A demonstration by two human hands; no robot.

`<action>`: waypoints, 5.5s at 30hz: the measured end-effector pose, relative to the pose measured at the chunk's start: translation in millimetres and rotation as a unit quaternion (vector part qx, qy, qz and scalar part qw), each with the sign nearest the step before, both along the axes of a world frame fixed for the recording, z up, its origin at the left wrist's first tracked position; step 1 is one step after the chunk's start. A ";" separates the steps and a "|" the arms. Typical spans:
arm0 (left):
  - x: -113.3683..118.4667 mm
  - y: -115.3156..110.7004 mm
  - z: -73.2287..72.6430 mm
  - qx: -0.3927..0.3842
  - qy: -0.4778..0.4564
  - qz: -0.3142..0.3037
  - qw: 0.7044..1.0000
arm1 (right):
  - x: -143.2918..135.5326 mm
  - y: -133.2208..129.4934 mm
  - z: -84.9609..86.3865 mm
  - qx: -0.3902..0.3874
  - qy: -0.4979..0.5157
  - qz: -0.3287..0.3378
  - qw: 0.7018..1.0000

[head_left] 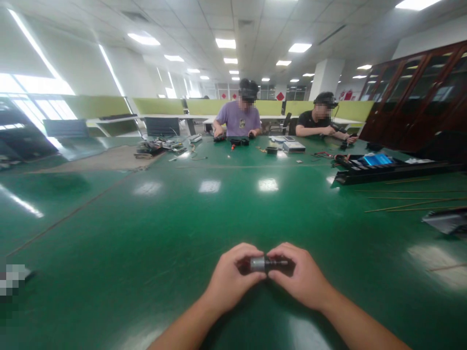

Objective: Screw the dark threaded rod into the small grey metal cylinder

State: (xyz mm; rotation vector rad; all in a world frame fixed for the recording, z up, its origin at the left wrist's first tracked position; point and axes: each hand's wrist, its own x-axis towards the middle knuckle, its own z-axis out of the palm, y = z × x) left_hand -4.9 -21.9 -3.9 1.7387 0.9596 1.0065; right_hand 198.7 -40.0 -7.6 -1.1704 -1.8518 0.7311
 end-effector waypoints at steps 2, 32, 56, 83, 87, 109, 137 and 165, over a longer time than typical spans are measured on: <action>0.1 -0.6 0.8 0.001 -0.001 0.000 1.000 | 0.3 -0.7 0.8 -0.006 0.000 0.006 1.000; 2.9 -7.6 11.3 0.054 0.062 0.024 0.996 | 1.7 -1.2 2.3 -0.018 -0.004 0.015 1.000; 1.2 -7.9 5.6 0.107 0.093 0.041 0.989 | 2.7 -2.6 6.2 -0.040 -0.034 -0.010 0.999; 1.7 -7.7 7.2 0.117 0.103 0.054 0.986 | 3.9 -2.3 5.7 -0.026 -0.026 -0.015 0.999; 1.4 -7.4 6.9 0.115 0.106 0.054 0.986 | 4.6 -1.9 5.3 -0.020 -0.028 -0.018 0.999; 2.1 -8.3 13.0 0.110 0.101 0.058 0.987 | 3.9 -2.0 4.3 -0.023 -0.019 -0.029 0.999; 2.0 -6.9 11.9 0.106 0.085 0.061 0.989 | 6.5 -1.4 6.9 -0.016 -0.030 -0.039 0.999; 1.3 -6.2 11.4 0.102 0.083 0.067 0.989 | 8.0 -1.2 6.2 -0.015 -0.024 -0.042 0.999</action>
